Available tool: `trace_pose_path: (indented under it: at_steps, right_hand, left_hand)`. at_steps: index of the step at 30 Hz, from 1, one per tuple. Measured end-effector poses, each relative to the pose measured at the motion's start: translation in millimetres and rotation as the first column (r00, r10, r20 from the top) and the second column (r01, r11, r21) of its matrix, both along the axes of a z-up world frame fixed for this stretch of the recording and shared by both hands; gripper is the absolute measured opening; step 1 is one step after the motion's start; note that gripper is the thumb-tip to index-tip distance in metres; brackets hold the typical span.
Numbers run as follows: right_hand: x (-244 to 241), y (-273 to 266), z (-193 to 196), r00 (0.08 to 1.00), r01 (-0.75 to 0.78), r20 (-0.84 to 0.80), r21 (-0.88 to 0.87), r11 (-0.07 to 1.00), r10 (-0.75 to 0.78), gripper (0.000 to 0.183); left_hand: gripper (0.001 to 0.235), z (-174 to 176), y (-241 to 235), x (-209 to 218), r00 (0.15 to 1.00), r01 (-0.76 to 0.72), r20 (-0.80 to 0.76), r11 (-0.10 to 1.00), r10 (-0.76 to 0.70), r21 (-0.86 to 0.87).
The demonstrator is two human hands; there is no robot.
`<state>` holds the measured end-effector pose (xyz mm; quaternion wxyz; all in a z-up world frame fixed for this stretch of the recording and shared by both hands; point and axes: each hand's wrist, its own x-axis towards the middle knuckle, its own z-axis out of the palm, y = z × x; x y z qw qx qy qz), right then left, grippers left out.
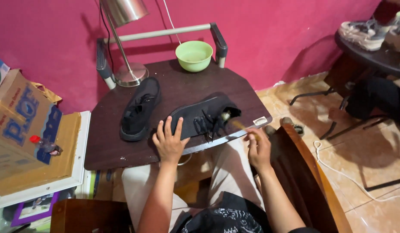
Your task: The person scrubs the exterior and interior of a black shoe using a toothbrush dipped in water from a green bowl. They repeatedly dip the brush and scrub different areas of the shoe, including the sole and inside.
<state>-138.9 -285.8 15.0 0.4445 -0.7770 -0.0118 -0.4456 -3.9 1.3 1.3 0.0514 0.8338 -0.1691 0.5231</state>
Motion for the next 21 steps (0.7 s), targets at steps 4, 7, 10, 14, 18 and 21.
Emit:
trace_pose_path:
  at_steps: [4, 7, 10, 14, 18, 21]
  right_hand:
    - [-7, 7, -1, 0.964, -0.055, -0.267, -0.153, 0.987, 0.012, 0.047]
    - [3, 6, -8, 0.994, 0.111, 0.029, -0.105, 0.988, -0.108, 0.017]
    - [1, 11, 12, 0.998, 0.033, -0.042, -0.079, 0.996, -0.036, 0.018]
    - [-1, 7, -5, 0.967, 0.234, 0.124, -0.071, 0.97, -0.224, 0.017]
    - [-10, 9, -6, 0.978, 0.175, 0.123, -0.061, 0.983, -0.167, 0.02]
    - [-10, 16, 8, 0.985, 0.141, 0.116, -0.077, 0.987, -0.131, 0.016]
  left_hand:
    - [0.085, 0, 0, 3, 1.0, -0.003, 0.029, 1.0, 0.003, -0.007]
    - [0.091, 2, 0, 1, 1.0, -0.007, 0.015, 1.0, 0.007, -0.002]
    - [0.089, 2, 0, 1, 1.0, -0.009, 0.015, 1.0, 0.009, -0.006]
    - [0.08, 7, 0, 2, 1.0, -0.007, 0.003, 1.0, 0.007, -0.009]
    - [0.086, 8, 3, -4, 1.0, 0.018, -0.014, 1.0, -0.018, -0.009]
    - [0.078, 10, 0, -1, 1.0, 0.02, 0.002, 1.0, -0.02, -0.02]
